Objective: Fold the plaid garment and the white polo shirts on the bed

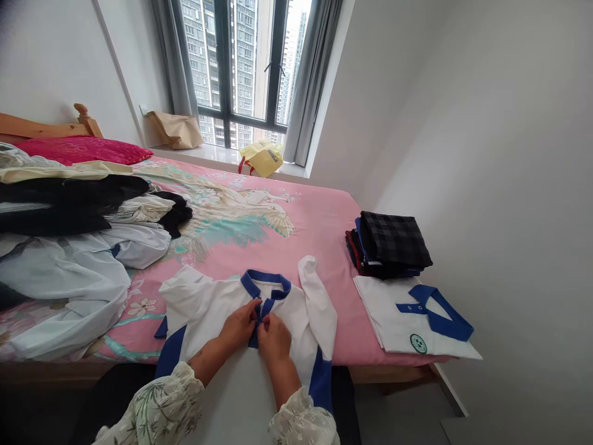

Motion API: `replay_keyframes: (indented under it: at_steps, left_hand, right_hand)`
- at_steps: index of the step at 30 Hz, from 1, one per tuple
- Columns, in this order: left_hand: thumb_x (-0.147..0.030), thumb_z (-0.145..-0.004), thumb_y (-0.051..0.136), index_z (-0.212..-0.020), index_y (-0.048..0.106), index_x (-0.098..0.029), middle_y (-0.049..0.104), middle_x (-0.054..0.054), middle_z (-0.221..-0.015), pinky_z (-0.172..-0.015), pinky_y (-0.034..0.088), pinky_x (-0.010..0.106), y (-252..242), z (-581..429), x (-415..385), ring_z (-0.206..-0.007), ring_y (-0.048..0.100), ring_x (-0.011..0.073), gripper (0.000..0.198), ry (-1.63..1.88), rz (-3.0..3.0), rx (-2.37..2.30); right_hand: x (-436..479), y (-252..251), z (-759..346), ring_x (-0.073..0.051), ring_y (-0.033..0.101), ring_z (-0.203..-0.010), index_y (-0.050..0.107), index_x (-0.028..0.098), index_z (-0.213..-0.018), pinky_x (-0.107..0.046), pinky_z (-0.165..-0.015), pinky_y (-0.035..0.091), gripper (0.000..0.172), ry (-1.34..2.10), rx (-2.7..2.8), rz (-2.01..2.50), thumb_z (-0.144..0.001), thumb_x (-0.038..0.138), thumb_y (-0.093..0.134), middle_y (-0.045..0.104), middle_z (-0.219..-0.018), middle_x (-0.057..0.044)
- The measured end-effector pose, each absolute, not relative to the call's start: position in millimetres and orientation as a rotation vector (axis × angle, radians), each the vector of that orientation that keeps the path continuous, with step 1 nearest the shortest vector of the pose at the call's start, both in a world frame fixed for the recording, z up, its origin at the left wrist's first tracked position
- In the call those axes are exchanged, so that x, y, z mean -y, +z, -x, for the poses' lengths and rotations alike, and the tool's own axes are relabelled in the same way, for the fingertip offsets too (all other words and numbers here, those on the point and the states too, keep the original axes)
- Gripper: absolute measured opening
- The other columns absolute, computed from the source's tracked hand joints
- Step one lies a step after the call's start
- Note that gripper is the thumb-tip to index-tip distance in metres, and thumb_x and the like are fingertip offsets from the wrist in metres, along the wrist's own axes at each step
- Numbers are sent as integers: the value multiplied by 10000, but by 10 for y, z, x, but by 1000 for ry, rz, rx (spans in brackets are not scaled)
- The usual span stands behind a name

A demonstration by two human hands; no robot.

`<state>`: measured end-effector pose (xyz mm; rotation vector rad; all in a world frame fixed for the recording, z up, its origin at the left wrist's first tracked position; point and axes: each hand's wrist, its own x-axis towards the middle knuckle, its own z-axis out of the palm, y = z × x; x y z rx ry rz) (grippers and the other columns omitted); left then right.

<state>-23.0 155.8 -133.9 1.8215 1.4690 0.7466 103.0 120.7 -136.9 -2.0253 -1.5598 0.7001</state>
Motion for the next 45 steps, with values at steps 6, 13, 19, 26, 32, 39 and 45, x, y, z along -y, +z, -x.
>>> replay_keyframes:
  at_steps: [6,13,19,26,32,39,45]
  left_hand:
    - [-44,-658,508,-886,536,-219,559,-57,-673,-655,402,231,-1261,194,-1613,-635,529,116,289,792,-1673,-1423]
    - [-113,-663,517,-672,434,-208,512,-61,-634,-624,396,223,-1353,237,-1598,-609,466,103,126,869,-1555,-1318]
    - [-178,-632,555,-653,444,-205,499,-60,-628,-628,390,233,-1425,296,-1649,-619,455,110,117,874,-1525,-1196]
    - [-258,-639,606,-670,477,-200,519,-44,-647,-628,397,241,-1457,334,-1664,-628,467,116,145,885,-1455,-1120]
    - [-221,-620,618,-688,499,-185,529,-31,-666,-634,406,247,-1439,351,-1668,-638,487,114,142,893,-1415,-1080]
    - [-170,-580,612,-705,486,-191,496,-66,-629,-568,366,213,-1556,305,-1741,-582,446,87,179,909,-1356,-1152]
    - [-140,-582,592,-667,438,-198,475,-75,-579,-513,347,209,-1587,281,-1765,-517,428,80,185,929,-1350,-1206]
  right_hand:
    - [-1268,-1317,-1034,-163,590,-788,605,190,-811,-253,-732,426,122,639,1515,1846,-792,269,514,643,-857,-36]
    - [-1242,-1484,-1014,-163,598,-793,634,186,-809,-253,-755,438,132,643,1499,1791,-792,233,512,651,-844,-38]
    - [-1204,-1558,-1036,-156,607,-765,664,195,-829,-244,-732,446,171,700,1379,1728,-798,288,524,673,-831,-25]
    - [-1338,-1552,-1163,-133,577,-675,652,175,-810,-216,-638,441,212,979,1472,1583,-791,248,454,648,-729,-5]
    - [-1409,-1549,-1164,-102,491,-573,577,187,-713,-191,-558,376,58,1002,1532,1587,-681,198,531,558,-607,45]
    - [-1323,-1481,-1124,-117,532,-635,592,199,-738,-205,-613,393,68,808,1645,1648,-721,196,526,615,-688,20]
    - [-1379,-1480,-1150,-121,545,-627,590,191,-732,-210,-599,408,68,1063,1469,1659,-724,249,555,611,-663,21]
